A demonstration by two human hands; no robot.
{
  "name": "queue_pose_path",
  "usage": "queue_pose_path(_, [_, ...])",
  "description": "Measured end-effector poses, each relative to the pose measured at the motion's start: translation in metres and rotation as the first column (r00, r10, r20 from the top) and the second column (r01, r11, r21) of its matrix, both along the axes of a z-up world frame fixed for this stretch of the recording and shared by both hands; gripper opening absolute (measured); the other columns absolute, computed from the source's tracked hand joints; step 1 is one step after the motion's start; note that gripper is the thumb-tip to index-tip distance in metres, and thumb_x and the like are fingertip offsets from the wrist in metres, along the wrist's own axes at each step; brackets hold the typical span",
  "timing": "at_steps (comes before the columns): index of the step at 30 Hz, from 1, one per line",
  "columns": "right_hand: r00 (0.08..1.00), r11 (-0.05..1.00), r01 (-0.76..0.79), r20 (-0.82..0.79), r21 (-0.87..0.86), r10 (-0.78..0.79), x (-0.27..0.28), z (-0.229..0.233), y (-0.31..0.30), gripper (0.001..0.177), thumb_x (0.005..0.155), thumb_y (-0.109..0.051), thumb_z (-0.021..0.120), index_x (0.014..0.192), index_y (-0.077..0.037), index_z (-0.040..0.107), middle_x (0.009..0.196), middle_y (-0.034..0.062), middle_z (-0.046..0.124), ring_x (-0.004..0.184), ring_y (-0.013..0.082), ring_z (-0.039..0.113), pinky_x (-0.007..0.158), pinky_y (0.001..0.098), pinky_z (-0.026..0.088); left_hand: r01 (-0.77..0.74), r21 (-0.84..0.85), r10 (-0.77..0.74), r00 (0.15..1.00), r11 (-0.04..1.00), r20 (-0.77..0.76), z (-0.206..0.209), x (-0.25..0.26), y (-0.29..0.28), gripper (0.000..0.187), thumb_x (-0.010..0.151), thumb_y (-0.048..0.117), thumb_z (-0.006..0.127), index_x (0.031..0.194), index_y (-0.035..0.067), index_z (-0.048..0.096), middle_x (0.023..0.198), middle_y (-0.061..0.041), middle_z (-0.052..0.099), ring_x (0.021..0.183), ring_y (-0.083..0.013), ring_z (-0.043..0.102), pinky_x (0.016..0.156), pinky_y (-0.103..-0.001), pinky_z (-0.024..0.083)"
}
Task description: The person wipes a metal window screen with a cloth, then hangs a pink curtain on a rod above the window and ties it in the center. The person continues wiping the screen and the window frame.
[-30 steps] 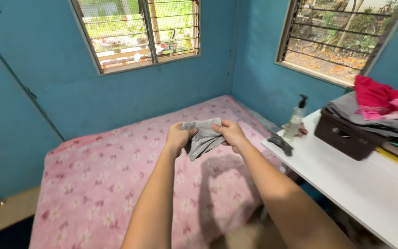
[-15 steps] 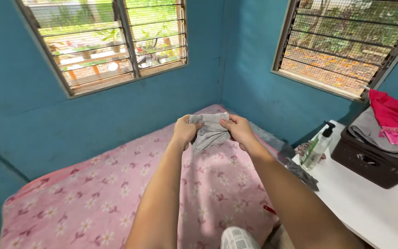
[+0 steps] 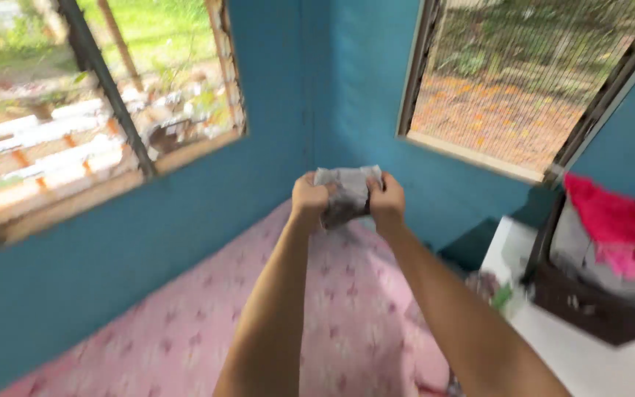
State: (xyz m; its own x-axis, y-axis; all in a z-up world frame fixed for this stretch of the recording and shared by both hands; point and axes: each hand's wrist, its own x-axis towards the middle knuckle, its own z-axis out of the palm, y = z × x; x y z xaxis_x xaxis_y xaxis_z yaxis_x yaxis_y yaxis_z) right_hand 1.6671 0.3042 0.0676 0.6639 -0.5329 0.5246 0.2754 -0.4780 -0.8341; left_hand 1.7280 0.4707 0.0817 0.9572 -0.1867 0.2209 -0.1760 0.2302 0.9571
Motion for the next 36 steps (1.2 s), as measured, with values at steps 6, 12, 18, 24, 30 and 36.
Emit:
queue_pose_path(6, [0.962, 0.961, 0.256, 0.072, 0.101, -0.264, 0.081, 0.114, -0.055, 0.034, 0.102, -0.025, 0.057, 0.122, 0.002, 0.063, 0.107, 0.0202, 0.071, 0.095, 0.0268, 0.068, 0.084, 0.0405, 0.051, 0.191, -0.116, -0.199, 0.978, 0.975, -0.065, 0.111, 0.099, -0.086, 0.019, 0.079, 0.002, 0.068, 0.098, -0.003, 0.072, 0.083, -0.007, 0.071, 0.070, -0.0170, 0.066, 0.061, -0.032, 0.055])
queue_pose_path(12, [0.886, 0.887, 0.463, 0.032, 0.011, -0.463, 0.081, 0.201, -0.088, 0.034, 0.103, -0.028, 0.058, 0.119, 0.002, 0.064, 0.096, 0.0233, 0.071, 0.085, 0.0359, 0.067, 0.079, 0.0447, 0.051, 0.286, -0.037, -0.288, 0.953, 0.958, -0.090, 0.197, 0.111, -0.129, 0.025, 0.080, 0.002, 0.063, 0.103, 0.001, 0.071, 0.085, -0.006, 0.069, 0.073, -0.0171, 0.062, 0.062, -0.035, 0.051])
queue_pose_path(18, [0.850, 0.847, 0.526, 0.054, -0.079, -0.523, 0.088, 0.255, -0.119, 0.034, 0.103, -0.029, 0.057, 0.119, 0.001, 0.065, 0.090, 0.0232, 0.070, 0.082, 0.0385, 0.067, 0.076, 0.0460, 0.051, 0.388, -0.060, -0.389, 0.921, 0.920, -0.002, 0.259, 0.125, -0.161, 0.033, 0.083, 0.002, 0.058, 0.111, -0.008, 0.072, 0.097, -0.014, 0.075, 0.085, -0.0217, 0.072, 0.075, -0.034, 0.056])
queue_pose_path(24, [0.813, 0.814, 0.581, 0.040, 0.010, -0.580, 0.116, 0.296, -0.144, 0.037, 0.103, -0.035, 0.058, 0.119, -0.003, 0.068, 0.095, 0.0194, 0.073, 0.085, 0.0358, 0.069, 0.078, 0.0445, 0.052, 0.559, -0.112, -0.567, 0.821, 0.821, -0.062, 0.309, 0.174, -0.185, 0.040, 0.082, -0.003, 0.057, 0.121, -0.004, 0.067, 0.108, -0.012, 0.074, 0.096, -0.0203, 0.071, 0.085, -0.034, 0.056])
queue_pose_path(30, [0.543, 0.543, 0.840, -0.021, 0.013, -0.840, 0.162, 0.340, -0.154, 0.031, 0.095, -0.032, 0.074, 0.116, -0.010, 0.079, 0.115, 0.0139, 0.050, 0.109, 0.0330, 0.051, 0.088, 0.0454, 0.041, 0.841, -0.108, -0.841, 0.508, 0.531, -0.185, 0.357, 0.239, -0.177, 0.054, 0.083, 0.019, 0.061, 0.137, 0.017, 0.064, 0.104, -0.007, 0.061, 0.106, -0.0203, 0.060, 0.101, -0.051, 0.047])
queue_pose_path(36, [0.676, 0.710, 0.702, 0.257, 0.062, -0.691, 0.203, 0.373, -0.144, 0.024, 0.100, -0.018, 0.071, 0.122, -0.008, 0.074, 0.113, 0.0096, 0.048, 0.098, 0.0227, 0.060, 0.089, 0.0359, 0.054, 0.899, 0.207, -0.874, 0.428, 0.385, -0.230, 0.400, 0.279, -0.184, 0.077, 0.085, 0.070, 0.064, 0.137, 0.013, 0.067, 0.116, -0.004, 0.069, 0.107, -0.0215, 0.063, 0.096, -0.048, 0.042])
